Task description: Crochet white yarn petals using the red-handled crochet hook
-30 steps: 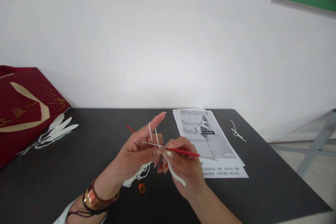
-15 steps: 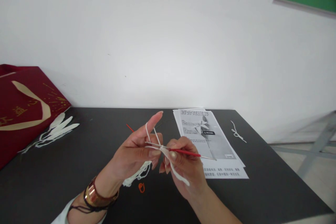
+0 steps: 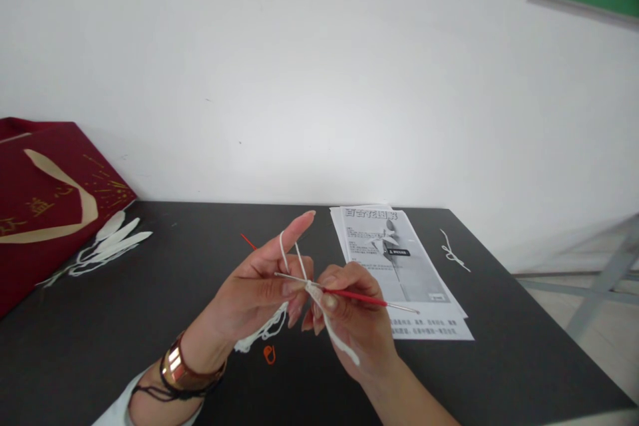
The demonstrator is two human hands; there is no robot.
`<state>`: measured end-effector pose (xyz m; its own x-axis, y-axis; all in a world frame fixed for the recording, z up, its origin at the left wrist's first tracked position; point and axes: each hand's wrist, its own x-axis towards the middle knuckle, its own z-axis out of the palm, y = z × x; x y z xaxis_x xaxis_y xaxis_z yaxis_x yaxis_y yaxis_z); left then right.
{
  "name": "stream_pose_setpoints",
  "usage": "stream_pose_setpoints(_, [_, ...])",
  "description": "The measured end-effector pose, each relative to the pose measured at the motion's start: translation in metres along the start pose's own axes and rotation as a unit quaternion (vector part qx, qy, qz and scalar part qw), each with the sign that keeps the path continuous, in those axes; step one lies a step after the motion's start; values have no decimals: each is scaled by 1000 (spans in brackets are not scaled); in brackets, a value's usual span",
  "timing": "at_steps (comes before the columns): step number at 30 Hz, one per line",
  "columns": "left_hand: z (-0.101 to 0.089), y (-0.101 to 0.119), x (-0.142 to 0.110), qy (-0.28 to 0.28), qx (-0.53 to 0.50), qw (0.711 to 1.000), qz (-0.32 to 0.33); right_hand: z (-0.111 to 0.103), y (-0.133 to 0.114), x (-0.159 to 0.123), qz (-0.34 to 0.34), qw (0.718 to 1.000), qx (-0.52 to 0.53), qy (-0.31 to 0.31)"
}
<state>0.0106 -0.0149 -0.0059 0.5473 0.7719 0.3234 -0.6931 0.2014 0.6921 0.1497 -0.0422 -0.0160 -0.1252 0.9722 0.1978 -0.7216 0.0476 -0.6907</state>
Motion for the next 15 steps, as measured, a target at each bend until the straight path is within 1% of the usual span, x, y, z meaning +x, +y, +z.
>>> stream_pose_setpoints(4, [1,-1,0,1,-21,1000,-9,0,0,0,-11,1000,4,-13])
stream_pose_setpoints(9, [-1,-3,-1,39,-52,998,-27,1,-1,-1,3,1000,17,-17])
stream_pose_setpoints(12, [-1,-4,1,56,-42,997,-34,1,-1,-1,4,1000,11,-7])
stream_pose_setpoints(15, [2,-5,2,70,-14,997,-12,1,-1,0,-17,1000,-15,2])
